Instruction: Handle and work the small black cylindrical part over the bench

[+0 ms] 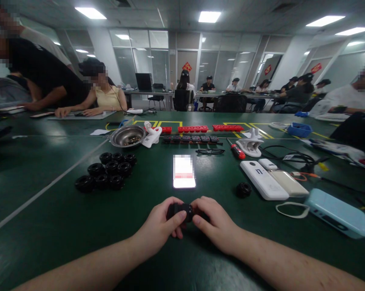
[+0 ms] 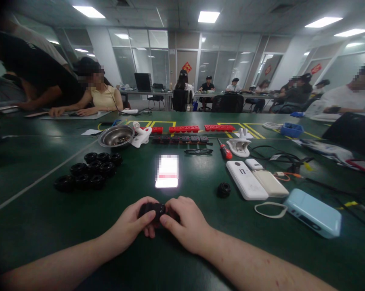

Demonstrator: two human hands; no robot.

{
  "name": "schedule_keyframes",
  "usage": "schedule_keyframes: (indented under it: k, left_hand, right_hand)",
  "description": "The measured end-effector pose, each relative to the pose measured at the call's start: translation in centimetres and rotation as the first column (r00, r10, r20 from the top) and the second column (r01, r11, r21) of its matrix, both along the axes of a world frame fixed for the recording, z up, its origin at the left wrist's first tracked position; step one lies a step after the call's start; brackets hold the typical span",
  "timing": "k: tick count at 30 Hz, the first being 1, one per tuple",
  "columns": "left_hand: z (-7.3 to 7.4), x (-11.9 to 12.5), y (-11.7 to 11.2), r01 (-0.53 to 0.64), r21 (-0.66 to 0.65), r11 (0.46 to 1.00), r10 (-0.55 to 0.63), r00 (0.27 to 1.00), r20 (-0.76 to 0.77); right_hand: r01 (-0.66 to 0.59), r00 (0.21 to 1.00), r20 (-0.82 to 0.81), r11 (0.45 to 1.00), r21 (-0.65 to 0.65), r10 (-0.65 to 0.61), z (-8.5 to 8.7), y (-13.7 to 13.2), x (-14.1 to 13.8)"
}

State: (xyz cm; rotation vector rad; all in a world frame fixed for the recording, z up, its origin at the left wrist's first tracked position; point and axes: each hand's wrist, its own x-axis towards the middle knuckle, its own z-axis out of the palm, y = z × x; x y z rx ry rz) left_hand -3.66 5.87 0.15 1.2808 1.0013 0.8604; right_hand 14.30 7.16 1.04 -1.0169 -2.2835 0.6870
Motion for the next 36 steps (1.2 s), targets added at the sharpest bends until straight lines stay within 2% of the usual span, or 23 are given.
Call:
schedule_keyframes:
  k: [9, 16, 23, 31, 36]
  left_hand:
    - [0.26, -0.06, 0.07, -0.006, -0.057, 0.998, 0.005, 1.0, -0.018]
    - [0.35, 0.0, -0.2, 0.008, -0.022, 1.0, -0.009, 1.0, -0.013]
    - [0.2, -0.01, 0.08, -0.007, -0.049, 0.999, 0.006, 1.0, -0.021]
    - [0.65, 0.19, -0.15, -0.006, -0.037, 0.999, 0.005, 1.0, -0.028]
    - [0.48, 0.06, -0.03, -0.007, -0.068, 0.998, 0.006, 1.0, -0.02]
  right_hand:
    - [0.003, 1.0, 0.011, 0.999, -0.044, -0.002, 0.0, -0.11, -0.21]
    - [-0.011, 1.0, 0.023, 1.0, 0.0, 0.011, 0.09, 0.01, -0.11]
    - [0.032, 0.999, 0.003, 0.998, -0.058, -0.032, -0.02, -0.08, -0.29]
    - [0.016, 1.0, 0.005, 0.999, -0.032, -0.016, 0.16, 0.02, -0.16]
    - [0.031, 0.999, 0.012, 0.997, -0.066, -0.03, 0.07, 0.05, -0.31]
